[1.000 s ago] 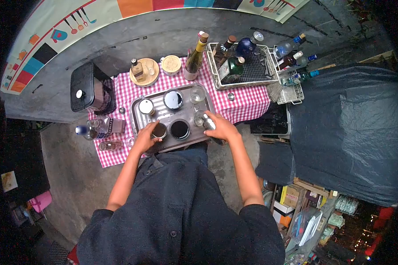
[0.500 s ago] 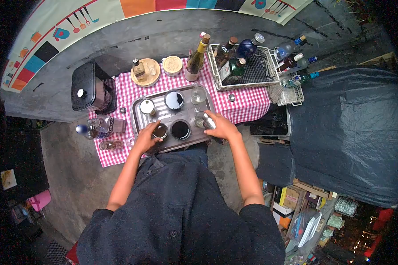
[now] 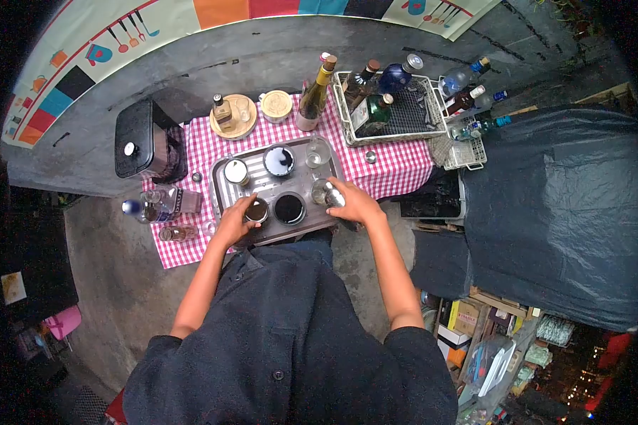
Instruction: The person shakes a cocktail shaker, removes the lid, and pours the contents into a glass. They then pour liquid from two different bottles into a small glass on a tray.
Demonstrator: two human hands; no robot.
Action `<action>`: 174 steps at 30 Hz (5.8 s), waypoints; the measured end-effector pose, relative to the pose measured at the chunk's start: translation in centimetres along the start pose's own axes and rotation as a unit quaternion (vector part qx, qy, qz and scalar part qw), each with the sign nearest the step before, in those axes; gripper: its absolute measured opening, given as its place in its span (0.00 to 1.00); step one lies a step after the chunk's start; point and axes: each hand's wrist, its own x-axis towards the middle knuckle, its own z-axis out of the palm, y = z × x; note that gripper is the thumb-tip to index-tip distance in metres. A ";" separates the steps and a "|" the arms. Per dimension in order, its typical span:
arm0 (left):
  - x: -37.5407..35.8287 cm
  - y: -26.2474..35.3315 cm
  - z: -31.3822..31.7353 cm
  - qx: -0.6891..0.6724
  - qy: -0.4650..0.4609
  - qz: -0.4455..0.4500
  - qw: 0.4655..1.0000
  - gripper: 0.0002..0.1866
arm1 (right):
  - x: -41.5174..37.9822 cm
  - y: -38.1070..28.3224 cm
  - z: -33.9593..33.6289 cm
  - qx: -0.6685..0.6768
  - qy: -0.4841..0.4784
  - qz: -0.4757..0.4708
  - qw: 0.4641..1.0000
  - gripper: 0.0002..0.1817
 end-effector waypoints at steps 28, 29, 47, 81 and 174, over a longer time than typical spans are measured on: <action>0.0 -0.4 0.1 -0.042 -0.010 -0.007 0.999 0.43 | 0.3 0.5 0.3 0.002 -0.001 0.005 1.000 0.48; 0.0 -0.4 0.1 -0.042 -0.010 -0.008 0.999 0.43 | 0.3 0.3 0.2 -0.003 -0.001 0.008 1.000 0.48; 0.0 0.2 -0.3 -0.030 0.003 0.001 1.000 0.43 | 0.6 0.7 0.3 0.019 0.003 -0.021 1.000 0.47; 0.0 0.2 -0.4 -0.040 0.006 0.006 0.999 0.43 | 0.9 0.1 -0.4 0.018 -0.030 -0.005 0.999 0.47; -0.1 -0.5 0.1 -0.051 0.016 0.013 0.998 0.43 | 3.1 -0.3 -0.7 -0.026 -0.089 0.013 0.996 0.45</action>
